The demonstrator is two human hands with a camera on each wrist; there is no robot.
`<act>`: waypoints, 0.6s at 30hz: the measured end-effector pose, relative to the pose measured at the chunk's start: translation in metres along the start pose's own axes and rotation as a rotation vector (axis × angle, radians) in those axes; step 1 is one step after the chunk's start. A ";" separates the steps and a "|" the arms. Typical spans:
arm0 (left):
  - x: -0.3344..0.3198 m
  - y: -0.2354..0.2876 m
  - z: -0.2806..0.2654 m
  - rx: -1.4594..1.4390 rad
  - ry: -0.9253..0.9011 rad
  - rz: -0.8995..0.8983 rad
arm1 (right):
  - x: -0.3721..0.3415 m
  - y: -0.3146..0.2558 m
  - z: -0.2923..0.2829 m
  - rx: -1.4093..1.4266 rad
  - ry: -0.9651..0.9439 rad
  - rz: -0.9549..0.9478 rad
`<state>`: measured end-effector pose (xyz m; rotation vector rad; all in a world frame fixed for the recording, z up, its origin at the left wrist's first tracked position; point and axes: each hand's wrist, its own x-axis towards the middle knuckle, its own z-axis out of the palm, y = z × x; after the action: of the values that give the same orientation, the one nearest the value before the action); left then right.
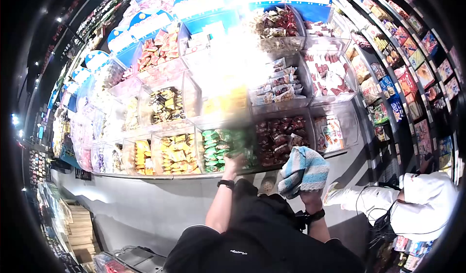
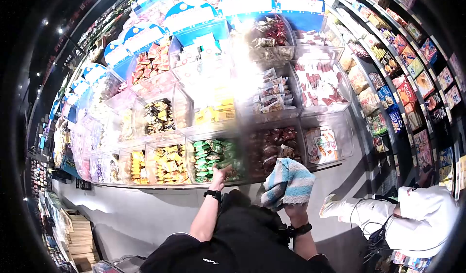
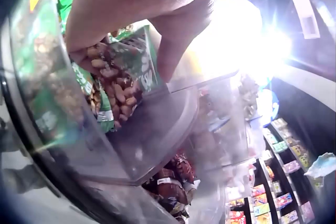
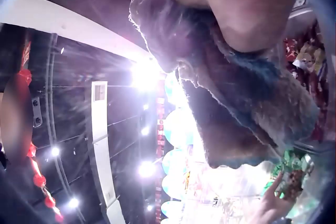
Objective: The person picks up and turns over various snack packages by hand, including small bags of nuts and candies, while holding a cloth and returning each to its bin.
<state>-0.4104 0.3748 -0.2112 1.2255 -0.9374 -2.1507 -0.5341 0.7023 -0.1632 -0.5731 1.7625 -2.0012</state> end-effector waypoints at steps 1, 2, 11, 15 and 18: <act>0.000 0.000 -0.002 -0.091 0.043 -0.071 | 0.000 0.001 -0.001 -0.029 -0.007 -0.020; -0.001 -0.001 -0.001 0.012 0.059 -0.052 | 0.001 0.002 -0.001 -0.072 -0.010 -0.045; 0.003 -0.005 -0.010 0.717 0.159 0.239 | 0.007 0.033 0.007 0.591 -0.109 0.137; 0.025 -0.021 -0.032 0.831 0.091 0.444 | 0.015 -0.002 0.022 -0.824 -0.138 -0.385; 0.028 0.001 -0.044 0.939 -0.005 0.417 | 0.018 0.002 0.042 -0.440 -0.075 -0.200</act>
<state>-0.3852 0.3405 -0.2416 1.2244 -2.1138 -1.3766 -0.5258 0.6572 -0.1598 -0.9828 2.1843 -1.6826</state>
